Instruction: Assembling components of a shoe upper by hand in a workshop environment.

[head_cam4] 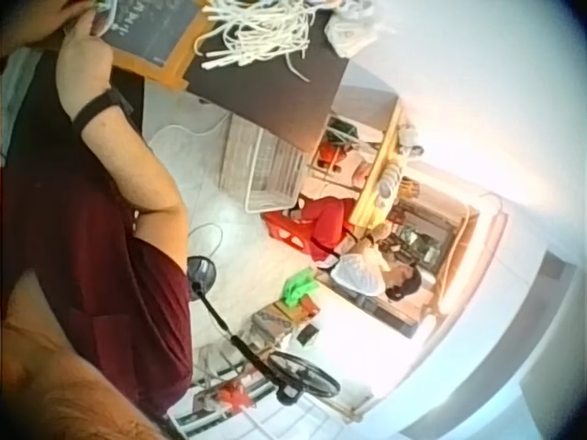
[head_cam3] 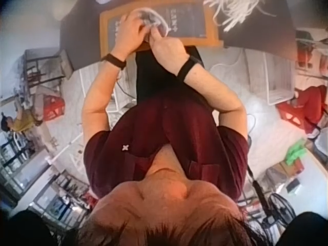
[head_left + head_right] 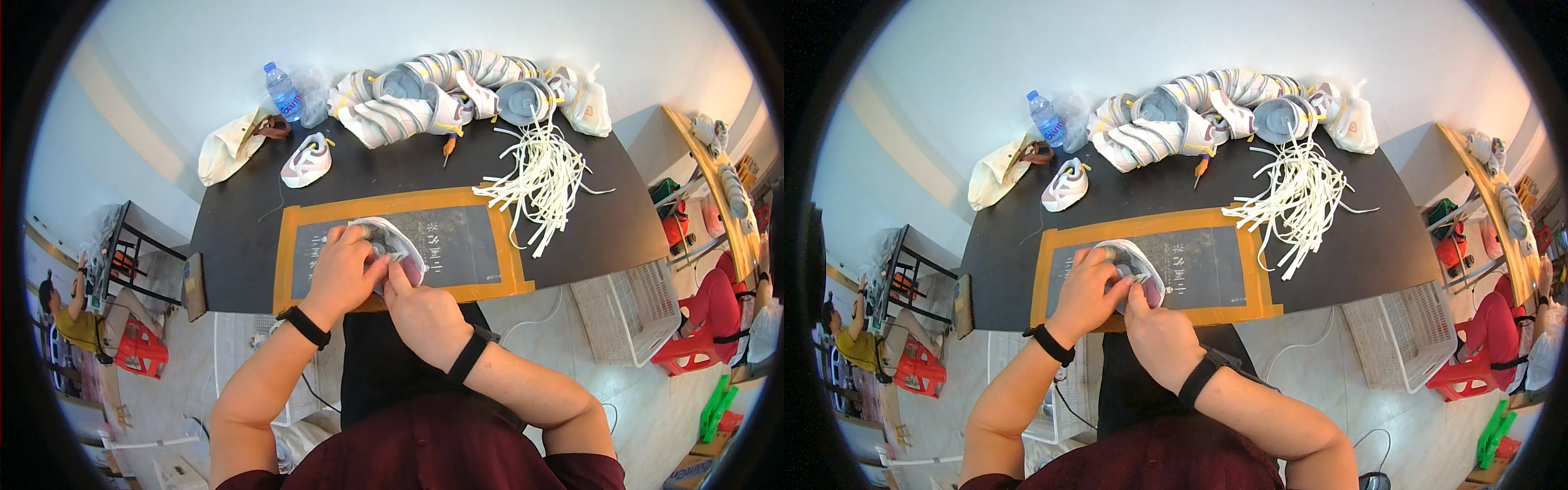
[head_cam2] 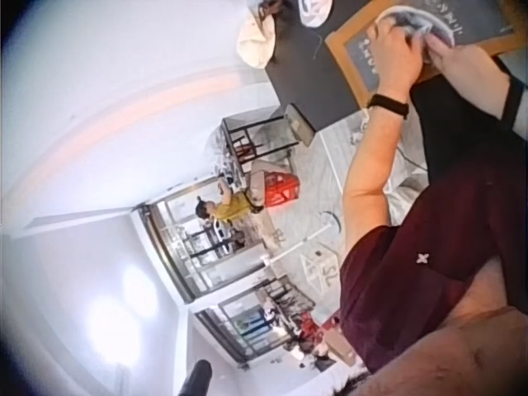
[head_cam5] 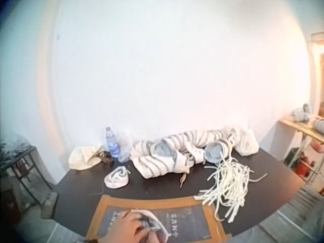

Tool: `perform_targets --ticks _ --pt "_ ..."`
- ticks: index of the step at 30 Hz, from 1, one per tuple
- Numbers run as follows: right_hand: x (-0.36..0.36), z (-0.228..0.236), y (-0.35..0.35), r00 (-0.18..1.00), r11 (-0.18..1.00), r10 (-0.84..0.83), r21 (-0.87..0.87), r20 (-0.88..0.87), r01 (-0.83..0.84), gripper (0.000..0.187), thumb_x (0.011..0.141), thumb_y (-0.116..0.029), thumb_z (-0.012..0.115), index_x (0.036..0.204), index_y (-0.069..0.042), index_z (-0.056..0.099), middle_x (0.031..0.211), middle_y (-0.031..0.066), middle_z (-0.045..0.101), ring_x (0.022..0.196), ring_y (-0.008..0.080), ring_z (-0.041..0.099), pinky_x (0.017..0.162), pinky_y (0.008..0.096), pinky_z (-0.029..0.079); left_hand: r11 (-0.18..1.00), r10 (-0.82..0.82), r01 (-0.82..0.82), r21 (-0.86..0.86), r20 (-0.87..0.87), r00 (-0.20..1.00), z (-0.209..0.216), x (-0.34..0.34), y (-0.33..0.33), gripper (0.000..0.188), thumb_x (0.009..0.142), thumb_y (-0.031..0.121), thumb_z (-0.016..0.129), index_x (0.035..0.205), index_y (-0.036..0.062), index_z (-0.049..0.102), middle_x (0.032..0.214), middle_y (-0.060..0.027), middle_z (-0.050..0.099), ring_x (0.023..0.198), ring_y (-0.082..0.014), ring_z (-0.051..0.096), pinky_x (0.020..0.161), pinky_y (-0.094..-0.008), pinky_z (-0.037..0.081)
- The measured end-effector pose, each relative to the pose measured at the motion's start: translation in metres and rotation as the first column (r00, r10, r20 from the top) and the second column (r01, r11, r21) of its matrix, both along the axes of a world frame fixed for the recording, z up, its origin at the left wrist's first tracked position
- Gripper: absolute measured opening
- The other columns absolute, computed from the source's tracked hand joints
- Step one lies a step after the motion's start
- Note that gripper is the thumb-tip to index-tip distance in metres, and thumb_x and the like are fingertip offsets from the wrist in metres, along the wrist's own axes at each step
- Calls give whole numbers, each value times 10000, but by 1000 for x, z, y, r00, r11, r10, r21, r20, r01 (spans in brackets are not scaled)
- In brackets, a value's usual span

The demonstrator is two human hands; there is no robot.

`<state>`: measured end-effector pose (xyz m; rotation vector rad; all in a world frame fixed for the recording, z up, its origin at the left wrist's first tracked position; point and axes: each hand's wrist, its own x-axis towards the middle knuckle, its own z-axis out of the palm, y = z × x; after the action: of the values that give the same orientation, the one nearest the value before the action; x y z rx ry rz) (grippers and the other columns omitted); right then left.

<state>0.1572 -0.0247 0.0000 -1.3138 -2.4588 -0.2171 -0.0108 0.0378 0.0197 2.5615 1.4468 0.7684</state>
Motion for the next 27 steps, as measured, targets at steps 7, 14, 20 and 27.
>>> perform_targets --ticks 7,14,20,27 --pt "-2 5 7 994 992 2 -122 108 11 427 800 -155 615 1192 9 581 1056 122 587 609 198 660 491 301 528 997 50 -48 58 -38 998 -11 3 6 125 755 123 700 743 10 647 989 -103 606 966 -346 523 819 -436 475" --pt "-3 4 7 987 968 -65 -251 -149 26 481 862 -242 639 1271 -11 533 1041 106 552 684 246 673 576 347 563 1000 -14 14 -2 69 998 -5 -7 6 68 761 76 697 820 54 672 929 -83 595 951 -341 520 802 -431 473" --pt "-6 1 15 971 983 -52 -184 -233 9 514 807 -240 710 1226 11 549 1014 132 520 640 236 667 553 325 553 1000 -10 10 19 11 1000 -4 -8 8 69 764 69 695 827 67 667 911 -68 593 938 -327 523 795 -418 478" --pt "-13 2 22 984 948 -118 -310 -132 72 555 796 -290 716 1269 -45 559 1051 116 512 813 256 665 618 355 582 995 -65 74 72 -115 991 -3 -9 12 101 748 68 692 836 74 642 912 -59 603 927 -307 542 774 -408 495"
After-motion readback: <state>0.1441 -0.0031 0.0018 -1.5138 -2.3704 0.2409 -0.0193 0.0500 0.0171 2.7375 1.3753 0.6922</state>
